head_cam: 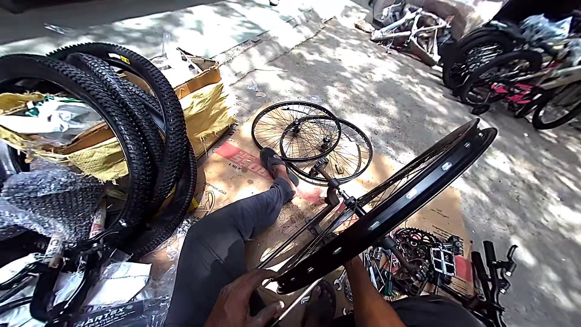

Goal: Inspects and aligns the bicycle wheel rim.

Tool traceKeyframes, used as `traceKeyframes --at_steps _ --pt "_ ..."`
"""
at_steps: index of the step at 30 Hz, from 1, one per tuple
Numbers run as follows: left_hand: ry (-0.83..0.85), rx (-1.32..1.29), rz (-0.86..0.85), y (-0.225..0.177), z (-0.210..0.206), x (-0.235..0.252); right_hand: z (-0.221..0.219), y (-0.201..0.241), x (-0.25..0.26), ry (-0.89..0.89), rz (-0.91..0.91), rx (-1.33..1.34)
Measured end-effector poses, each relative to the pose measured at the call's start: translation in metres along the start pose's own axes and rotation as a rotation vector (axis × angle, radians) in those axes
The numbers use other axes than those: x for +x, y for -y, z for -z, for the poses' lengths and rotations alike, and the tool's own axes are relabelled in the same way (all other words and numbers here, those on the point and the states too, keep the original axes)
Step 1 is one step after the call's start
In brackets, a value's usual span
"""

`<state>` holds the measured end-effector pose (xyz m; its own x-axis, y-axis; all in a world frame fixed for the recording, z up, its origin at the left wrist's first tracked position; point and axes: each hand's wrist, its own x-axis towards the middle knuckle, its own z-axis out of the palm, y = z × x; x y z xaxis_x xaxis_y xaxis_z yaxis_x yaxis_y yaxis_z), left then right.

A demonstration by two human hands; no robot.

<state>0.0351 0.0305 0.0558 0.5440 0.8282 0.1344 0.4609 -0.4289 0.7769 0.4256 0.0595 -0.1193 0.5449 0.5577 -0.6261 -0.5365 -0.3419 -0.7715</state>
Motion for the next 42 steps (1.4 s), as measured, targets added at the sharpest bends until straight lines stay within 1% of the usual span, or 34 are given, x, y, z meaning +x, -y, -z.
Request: traceKeyframes --at_steps 2,4,6,9,15,18,21,23,28,30,32,35,39,42 --pt "-0.01 0.029 -0.023 -0.002 -0.001 0.004 0.002 -0.001 0.007 -0.017 -0.019 0.0" --pt "-0.023 0.057 -0.042 -0.002 -0.002 0.006 0.009 -0.012 0.021 -0.007 0.003 0.007" --pt "-0.036 0.094 -0.067 -0.003 -0.004 0.009 0.007 -0.01 0.019 -0.013 -0.006 0.019" --pt "-0.05 0.137 -0.112 -0.001 -0.006 0.013 -0.007 0.003 -0.001 -0.059 -0.046 0.047" --pt "-0.068 0.188 -0.135 -0.002 -0.009 0.016 -0.005 0.005 0.003 -0.052 -0.078 0.039" --pt "-0.07 0.202 -0.136 -0.003 -0.009 0.016 -0.004 0.004 0.002 -0.047 -0.06 0.02" --pt "-0.065 0.175 -0.138 -0.001 -0.009 0.016 -0.008 0.004 -0.002 -0.08 -0.053 0.057" --pt "-0.071 0.133 -0.161 -0.002 -0.008 0.018 -0.006 0.006 0.0 -0.07 -0.071 0.047" --pt "-0.147 0.001 -0.255 -0.014 0.002 0.025 -0.006 0.003 0.003 -0.067 -0.065 0.024" --pt "-0.172 0.021 -0.267 -0.018 0.005 0.024 -0.006 0.004 0.002 -0.061 -0.064 0.038" --pt "-0.179 0.095 -0.255 -0.018 0.005 0.023 -0.008 0.006 -0.002 -0.074 -0.061 0.045" --pt "-0.129 0.171 -0.2 -0.013 0.002 0.02 -0.007 0.005 -0.001 -0.07 -0.052 0.051" --pt "-0.098 0.19 -0.159 -0.01 -0.001 0.019 -0.006 0.006 -0.006 -0.044 -0.04 0.056" --pt "-0.092 0.186 -0.155 -0.01 -0.002 0.02 -0.01 0.004 -0.01 -0.087 -0.03 0.098"
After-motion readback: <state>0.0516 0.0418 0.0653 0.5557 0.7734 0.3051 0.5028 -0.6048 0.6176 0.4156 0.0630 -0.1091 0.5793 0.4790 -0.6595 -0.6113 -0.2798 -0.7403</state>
